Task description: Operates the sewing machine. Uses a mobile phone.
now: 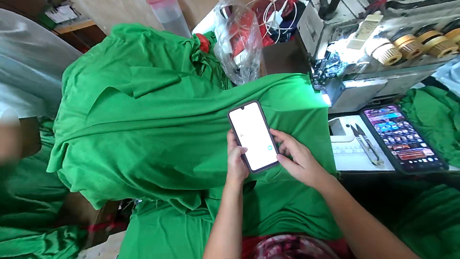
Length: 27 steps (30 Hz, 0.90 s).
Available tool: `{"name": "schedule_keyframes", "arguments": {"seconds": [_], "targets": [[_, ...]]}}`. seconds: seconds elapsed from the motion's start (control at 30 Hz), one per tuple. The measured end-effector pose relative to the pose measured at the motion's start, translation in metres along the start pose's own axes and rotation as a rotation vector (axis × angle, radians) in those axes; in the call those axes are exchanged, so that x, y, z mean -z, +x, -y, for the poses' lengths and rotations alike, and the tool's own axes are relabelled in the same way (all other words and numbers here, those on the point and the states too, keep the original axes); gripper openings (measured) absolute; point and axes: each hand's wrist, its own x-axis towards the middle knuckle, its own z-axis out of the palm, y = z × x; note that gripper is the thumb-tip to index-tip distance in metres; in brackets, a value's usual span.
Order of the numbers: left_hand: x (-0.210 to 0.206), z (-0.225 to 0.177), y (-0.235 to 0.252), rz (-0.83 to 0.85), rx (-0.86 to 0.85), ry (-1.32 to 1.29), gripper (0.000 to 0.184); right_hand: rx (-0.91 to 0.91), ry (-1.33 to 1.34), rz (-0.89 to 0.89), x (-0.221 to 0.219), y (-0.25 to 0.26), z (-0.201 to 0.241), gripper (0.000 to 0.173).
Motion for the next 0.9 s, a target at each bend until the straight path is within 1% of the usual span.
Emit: {"name": "schedule_keyframes", "arguments": {"seconds": [0.23, 0.43, 0.67, 0.83, 0.9], "targets": [[0.0005, 0.0008, 0.0008, -0.004, -0.008, 0.002, 0.053, 0.002, -0.011, -0.026, -0.0018, 0.0004, 0.0004, 0.057], [-0.0027, -0.0008, -0.0001, -0.025, -0.005, 0.049, 0.047, 0.012, -0.018, -0.023, -0.0023, 0.0007, -0.0006, 0.059], [-0.0050, -0.0016, -0.0008, -0.045, 0.008, 0.078, 0.043, 0.032, -0.021, -0.029, -0.0030, 0.0002, -0.0012, 0.059], [-0.0037, -0.0009, -0.0011, -0.041, 0.014, 0.033, 0.039, 0.027, -0.012, -0.040, -0.0008, 0.0006, 0.0035, 0.057], [-0.0028, -0.0001, -0.0006, -0.035, 0.006, 0.018, 0.037, 0.040, -0.037, -0.081, -0.0001, 0.0016, 0.0056, 0.052]]}}
